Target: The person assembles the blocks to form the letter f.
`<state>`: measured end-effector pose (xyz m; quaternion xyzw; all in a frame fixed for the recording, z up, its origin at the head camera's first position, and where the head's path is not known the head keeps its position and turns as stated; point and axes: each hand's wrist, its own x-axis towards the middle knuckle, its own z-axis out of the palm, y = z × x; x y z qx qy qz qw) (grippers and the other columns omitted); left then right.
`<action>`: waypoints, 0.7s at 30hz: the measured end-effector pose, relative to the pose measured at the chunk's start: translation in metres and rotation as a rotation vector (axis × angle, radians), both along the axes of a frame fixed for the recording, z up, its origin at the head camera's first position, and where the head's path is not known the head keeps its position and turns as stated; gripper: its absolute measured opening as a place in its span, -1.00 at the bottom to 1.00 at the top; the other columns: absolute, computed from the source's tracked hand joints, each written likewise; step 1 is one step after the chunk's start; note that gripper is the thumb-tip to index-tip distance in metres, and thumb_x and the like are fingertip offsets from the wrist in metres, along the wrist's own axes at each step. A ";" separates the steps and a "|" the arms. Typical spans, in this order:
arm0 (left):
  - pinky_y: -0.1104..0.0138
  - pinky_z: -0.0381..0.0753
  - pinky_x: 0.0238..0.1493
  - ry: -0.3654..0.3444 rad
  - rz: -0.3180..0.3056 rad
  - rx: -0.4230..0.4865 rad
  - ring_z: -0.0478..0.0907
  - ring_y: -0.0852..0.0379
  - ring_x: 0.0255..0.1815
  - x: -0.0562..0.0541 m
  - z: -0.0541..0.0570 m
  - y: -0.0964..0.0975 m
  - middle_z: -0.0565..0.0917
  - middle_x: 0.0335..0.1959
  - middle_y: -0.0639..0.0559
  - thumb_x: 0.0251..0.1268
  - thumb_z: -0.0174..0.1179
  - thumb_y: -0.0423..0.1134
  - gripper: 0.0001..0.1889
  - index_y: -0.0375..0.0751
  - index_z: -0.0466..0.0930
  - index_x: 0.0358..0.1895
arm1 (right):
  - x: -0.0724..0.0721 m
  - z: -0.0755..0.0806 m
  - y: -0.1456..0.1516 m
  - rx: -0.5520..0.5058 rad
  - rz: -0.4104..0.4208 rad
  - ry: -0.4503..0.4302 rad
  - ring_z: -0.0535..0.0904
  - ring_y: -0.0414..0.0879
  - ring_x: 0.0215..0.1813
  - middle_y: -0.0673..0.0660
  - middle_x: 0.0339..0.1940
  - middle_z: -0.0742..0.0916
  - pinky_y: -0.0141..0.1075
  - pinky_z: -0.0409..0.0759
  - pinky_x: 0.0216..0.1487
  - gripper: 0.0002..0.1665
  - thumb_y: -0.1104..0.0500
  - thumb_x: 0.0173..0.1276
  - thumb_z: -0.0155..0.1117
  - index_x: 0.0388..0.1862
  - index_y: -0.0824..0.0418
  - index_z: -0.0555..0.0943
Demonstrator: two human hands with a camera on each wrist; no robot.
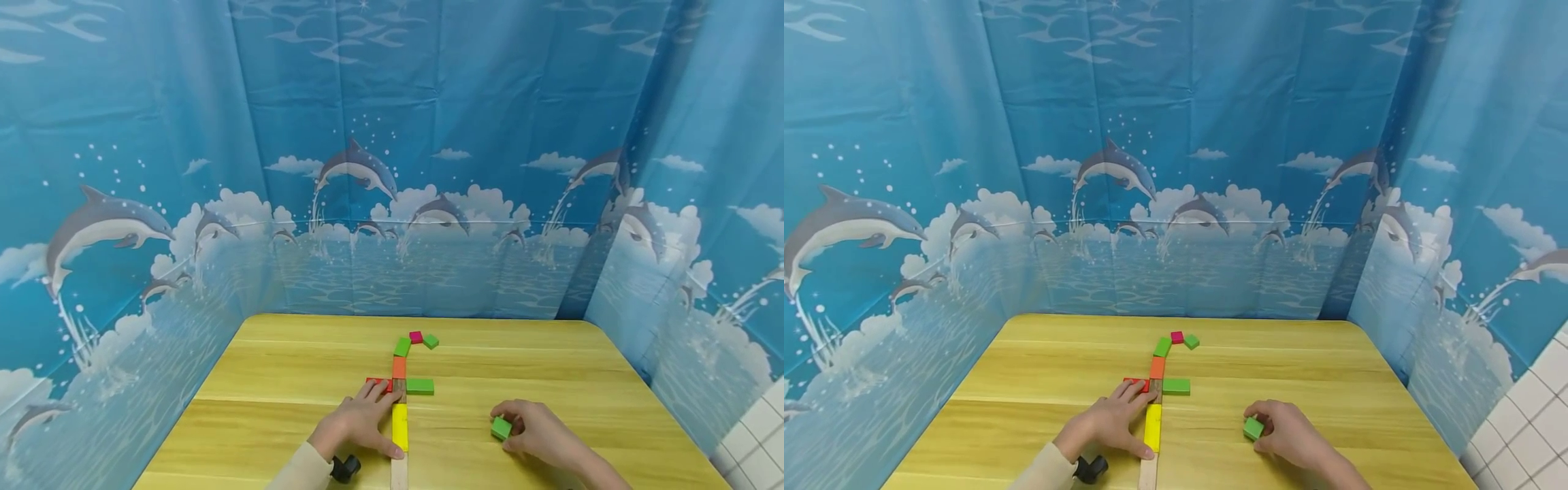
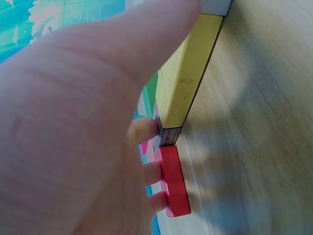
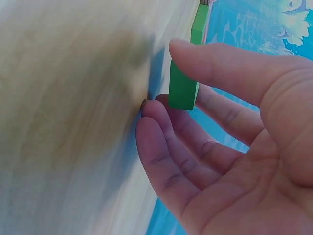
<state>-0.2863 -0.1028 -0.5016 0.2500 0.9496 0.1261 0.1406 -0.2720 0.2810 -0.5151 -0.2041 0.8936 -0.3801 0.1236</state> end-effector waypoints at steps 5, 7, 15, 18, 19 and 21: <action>-0.35 0.25 0.27 -0.005 0.000 -0.002 -0.07 -0.16 0.61 0.001 0.001 0.000 0.02 0.63 -0.03 -0.05 0.33 0.51 0.11 0.27 0.08 0.61 | -0.003 0.001 -0.005 0.007 -0.038 -0.007 0.59 -0.06 -0.25 0.06 -0.17 0.69 -0.24 0.59 -0.32 -0.46 0.25 0.11 0.59 0.12 0.16 0.66; -0.35 0.25 0.27 0.002 -0.002 0.001 -0.07 -0.16 0.61 0.001 0.002 0.001 0.02 0.63 -0.04 -0.06 0.33 0.51 0.11 0.27 0.08 0.61 | -0.005 0.003 -0.007 0.017 -0.058 0.002 0.60 -0.06 -0.25 0.06 -0.17 0.69 -0.22 0.60 -0.30 -0.45 0.25 0.11 0.60 0.11 0.16 0.67; -0.36 0.24 0.27 0.005 0.006 0.003 -0.08 -0.18 0.61 0.003 0.005 0.002 0.03 0.63 -0.05 -0.06 0.34 0.51 0.12 0.25 0.09 0.60 | -0.013 0.005 -0.014 0.000 -0.104 0.006 0.62 -0.06 -0.21 0.09 -0.13 0.68 -0.19 0.61 -0.29 -0.43 0.21 0.11 0.61 0.14 0.14 0.66; -0.35 0.24 0.27 0.003 0.005 0.004 -0.06 -0.18 0.61 0.004 0.006 0.002 0.04 0.63 -0.04 -0.05 0.35 0.49 0.11 0.24 0.11 0.60 | -0.016 0.006 -0.017 -0.032 -0.106 -0.010 0.62 -0.05 -0.19 0.12 -0.11 0.67 -0.18 0.62 -0.27 -0.43 0.21 0.13 0.59 0.16 0.14 0.66; -0.35 0.24 0.28 0.002 0.004 0.004 -0.06 -0.18 0.60 0.005 0.006 0.002 0.04 0.63 -0.05 -0.05 0.35 0.49 0.10 0.24 0.11 0.60 | -0.017 0.006 -0.018 -0.041 -0.105 -0.009 0.62 -0.05 -0.19 0.12 -0.11 0.67 -0.18 0.62 -0.26 -0.43 0.20 0.14 0.59 0.16 0.15 0.65; -0.35 0.25 0.27 0.002 0.002 0.005 -0.05 -0.18 0.60 0.005 0.006 0.002 0.04 0.63 -0.05 -0.05 0.36 0.48 0.10 0.23 0.12 0.60 | -0.020 0.007 -0.020 -0.054 -0.099 -0.001 0.63 -0.05 -0.19 0.12 -0.10 0.67 -0.18 0.63 -0.26 -0.43 0.20 0.16 0.58 0.17 0.16 0.65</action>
